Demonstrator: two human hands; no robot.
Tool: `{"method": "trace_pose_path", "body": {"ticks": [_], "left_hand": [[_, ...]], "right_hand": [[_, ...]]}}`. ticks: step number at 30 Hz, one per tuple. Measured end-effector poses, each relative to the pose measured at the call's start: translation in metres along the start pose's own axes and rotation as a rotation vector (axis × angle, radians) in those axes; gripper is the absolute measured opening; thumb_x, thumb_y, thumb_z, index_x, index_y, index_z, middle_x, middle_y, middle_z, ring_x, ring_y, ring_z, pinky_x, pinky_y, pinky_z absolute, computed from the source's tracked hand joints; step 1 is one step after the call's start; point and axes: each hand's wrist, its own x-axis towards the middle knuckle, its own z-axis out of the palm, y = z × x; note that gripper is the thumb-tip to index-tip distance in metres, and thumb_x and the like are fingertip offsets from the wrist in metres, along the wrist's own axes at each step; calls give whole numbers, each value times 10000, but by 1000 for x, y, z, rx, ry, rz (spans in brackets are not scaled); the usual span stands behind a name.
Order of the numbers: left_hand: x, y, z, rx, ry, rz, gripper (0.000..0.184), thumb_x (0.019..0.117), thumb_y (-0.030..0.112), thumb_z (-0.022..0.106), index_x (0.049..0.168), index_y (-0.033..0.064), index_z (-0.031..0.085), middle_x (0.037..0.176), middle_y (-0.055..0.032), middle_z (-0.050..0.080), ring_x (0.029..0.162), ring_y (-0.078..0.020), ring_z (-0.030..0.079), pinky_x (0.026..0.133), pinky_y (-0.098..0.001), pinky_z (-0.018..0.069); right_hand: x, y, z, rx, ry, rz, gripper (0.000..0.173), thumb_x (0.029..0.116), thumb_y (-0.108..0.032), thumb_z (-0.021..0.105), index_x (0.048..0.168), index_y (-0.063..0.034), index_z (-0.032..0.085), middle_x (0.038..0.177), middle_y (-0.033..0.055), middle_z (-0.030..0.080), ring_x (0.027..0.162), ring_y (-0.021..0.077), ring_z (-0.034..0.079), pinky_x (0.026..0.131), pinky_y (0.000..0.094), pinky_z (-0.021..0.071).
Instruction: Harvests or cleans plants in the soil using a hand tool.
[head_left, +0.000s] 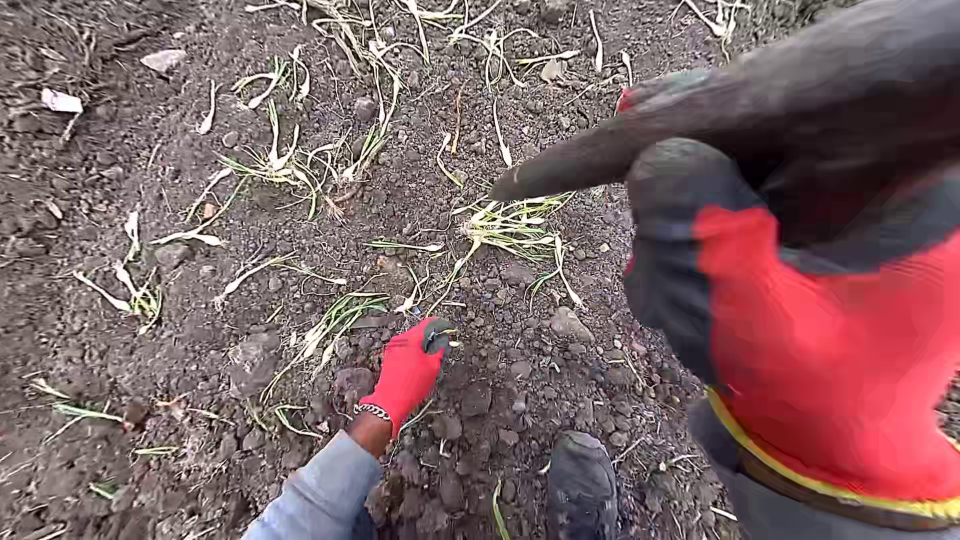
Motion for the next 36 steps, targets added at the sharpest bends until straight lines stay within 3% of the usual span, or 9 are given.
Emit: {"method": "trace_pose_path", "body": {"ticks": [6, 11, 17, 21, 23, 25, 26, 30, 36], "left_hand": [[43, 42, 3, 99, 88, 87, 337, 953, 103, 656, 1290, 100, 671, 1104, -175, 734, 1031, -365, 711, 911, -612, 552], [35, 42, 93, 178, -380, 189, 464, 928, 133, 710, 1375, 78, 598, 1283, -185, 660, 1192, -368, 649, 1006, -582, 531], [80, 25, 10, 332, 9, -108, 443, 986, 318, 670, 1359, 87, 603, 1210, -215, 680, 1096, -404, 688, 890, -614, 559], [106, 0, 26, 176, -3, -156, 382, 945, 249, 688, 1287, 91, 623, 1113, -179, 723, 1071, -377, 700, 911, -624, 555], [76, -12, 20, 82, 4, -77, 296, 986, 192, 643, 1263, 90, 673, 1139, -174, 726, 1100, -361, 692, 969, -610, 532], [42, -30, -4, 69, 69, -62, 254, 1009, 163, 602, 1223, 106, 727, 1166, -156, 727, 1142, -334, 678, 1021, -582, 509], [31, -37, -20, 78, 141, -54, 242, 1010, 165, 605, 1199, 122, 750, 1146, -136, 733, 1123, -312, 682, 1017, -572, 515], [13, -30, -69, 150, 378, -5, 153, 984, 182, 670, 1074, 111, 771, 1025, -128, 735, 990, -306, 703, 894, -569, 556], [39, -7, 56, 369, -349, -27, 287, 995, 317, 623, 1144, 93, 722, 1184, -178, 694, 1116, -377, 673, 909, -620, 549]], "right_hand": [[-127, 200, 78, -543, -597, 621, 259, 974, -350, 624, 1081, -119, 673, 890, 133, 684, 818, 324, 687, 680, 604, 546], [-138, 149, -3, -437, -418, 703, 258, 927, -398, 630, 1081, -211, 717, 813, -40, 693, 682, 104, 663, 615, 396, 582], [-142, 168, 8, -586, -669, 824, 245, 962, -334, 664, 1037, -103, 697, 836, 101, 679, 796, 276, 677, 726, 547, 541], [-48, 98, -11, -283, -451, 509, 189, 1000, -399, 634, 1018, -225, 707, 644, -32, 594, 439, 100, 503, 381, 297, 453], [-34, 80, -28, 52, -344, 242, 187, 1011, -170, 603, 928, -24, 683, 683, -5, 615, 561, 7, 539, 520, 159, 457], [-6, 87, -17, 220, -525, 165, 123, 1000, -13, 541, 1034, 32, 650, 891, 43, 710, 818, 63, 688, 726, 215, 577], [-3, 73, 38, 2, -287, 366, 52, 944, -40, 668, 915, -82, 677, 761, -18, 700, 692, 52, 685, 634, 239, 587], [-82, 195, 155, -416, -738, 539, 211, 949, -316, 657, 988, -110, 677, 833, 114, 669, 782, 307, 674, 666, 586, 539], [-88, 169, 59, -438, -613, 617, 218, 977, -358, 653, 1021, -150, 702, 756, 36, 652, 650, 201, 634, 580, 485, 526]]}}
